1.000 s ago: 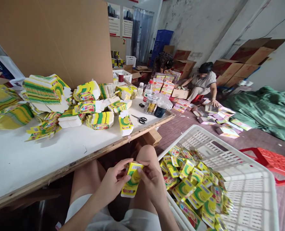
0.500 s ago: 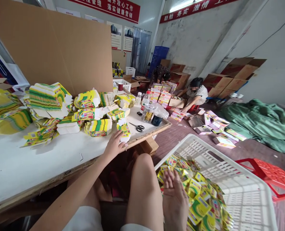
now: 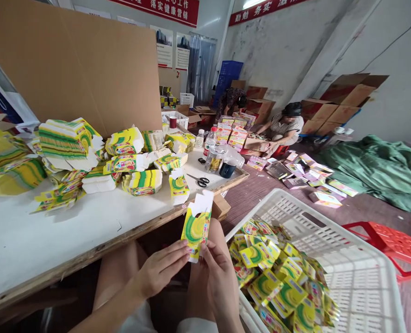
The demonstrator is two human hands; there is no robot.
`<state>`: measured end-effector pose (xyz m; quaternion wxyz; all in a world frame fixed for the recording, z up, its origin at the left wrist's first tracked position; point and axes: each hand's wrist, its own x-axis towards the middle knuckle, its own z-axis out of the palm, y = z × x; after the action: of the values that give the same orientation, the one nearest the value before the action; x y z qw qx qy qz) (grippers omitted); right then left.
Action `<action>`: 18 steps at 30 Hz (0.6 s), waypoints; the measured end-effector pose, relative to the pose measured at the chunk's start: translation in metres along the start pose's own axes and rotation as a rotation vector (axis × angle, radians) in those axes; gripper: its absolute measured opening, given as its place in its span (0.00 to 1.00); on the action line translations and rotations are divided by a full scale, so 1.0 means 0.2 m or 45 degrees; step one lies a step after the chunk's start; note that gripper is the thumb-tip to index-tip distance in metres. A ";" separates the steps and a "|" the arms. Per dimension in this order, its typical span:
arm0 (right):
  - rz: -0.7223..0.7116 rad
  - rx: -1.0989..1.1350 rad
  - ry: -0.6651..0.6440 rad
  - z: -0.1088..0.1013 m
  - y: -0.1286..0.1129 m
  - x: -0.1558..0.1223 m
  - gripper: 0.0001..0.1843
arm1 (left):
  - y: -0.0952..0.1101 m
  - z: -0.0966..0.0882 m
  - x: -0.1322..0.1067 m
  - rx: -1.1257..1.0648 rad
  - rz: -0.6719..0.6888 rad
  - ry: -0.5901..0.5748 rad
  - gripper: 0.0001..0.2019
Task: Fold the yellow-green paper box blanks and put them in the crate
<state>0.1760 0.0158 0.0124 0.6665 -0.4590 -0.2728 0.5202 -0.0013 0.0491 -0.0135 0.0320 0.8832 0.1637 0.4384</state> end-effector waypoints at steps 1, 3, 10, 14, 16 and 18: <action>0.031 0.011 -0.019 0.01 0.00 0.00 0.13 | 0.04 -0.01 -0.02 -0.056 -0.066 0.024 0.26; 0.093 0.057 -0.043 0.01 0.02 -0.02 0.15 | 0.09 -0.02 -0.03 -0.236 -0.397 0.173 0.25; 0.264 0.116 -0.182 0.06 0.12 -0.11 0.16 | 0.05 -0.10 0.09 -1.661 -1.455 0.421 0.25; 0.285 0.128 -0.204 0.07 0.13 -0.13 0.16 | 0.05 -0.11 0.12 -2.041 -1.417 0.357 0.20; 0.257 0.071 -0.199 0.07 0.12 -0.13 0.16 | 0.07 -0.10 0.11 -2.046 -1.432 0.358 0.19; 0.224 -0.009 -0.209 0.07 0.10 -0.13 0.16 | 0.07 -0.10 0.10 -1.986 -1.475 0.371 0.19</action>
<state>0.1471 -0.0035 0.0032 0.5922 -0.4392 -0.2871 0.6115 -0.0023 0.0395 0.0164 0.7958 0.3348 0.2384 0.4447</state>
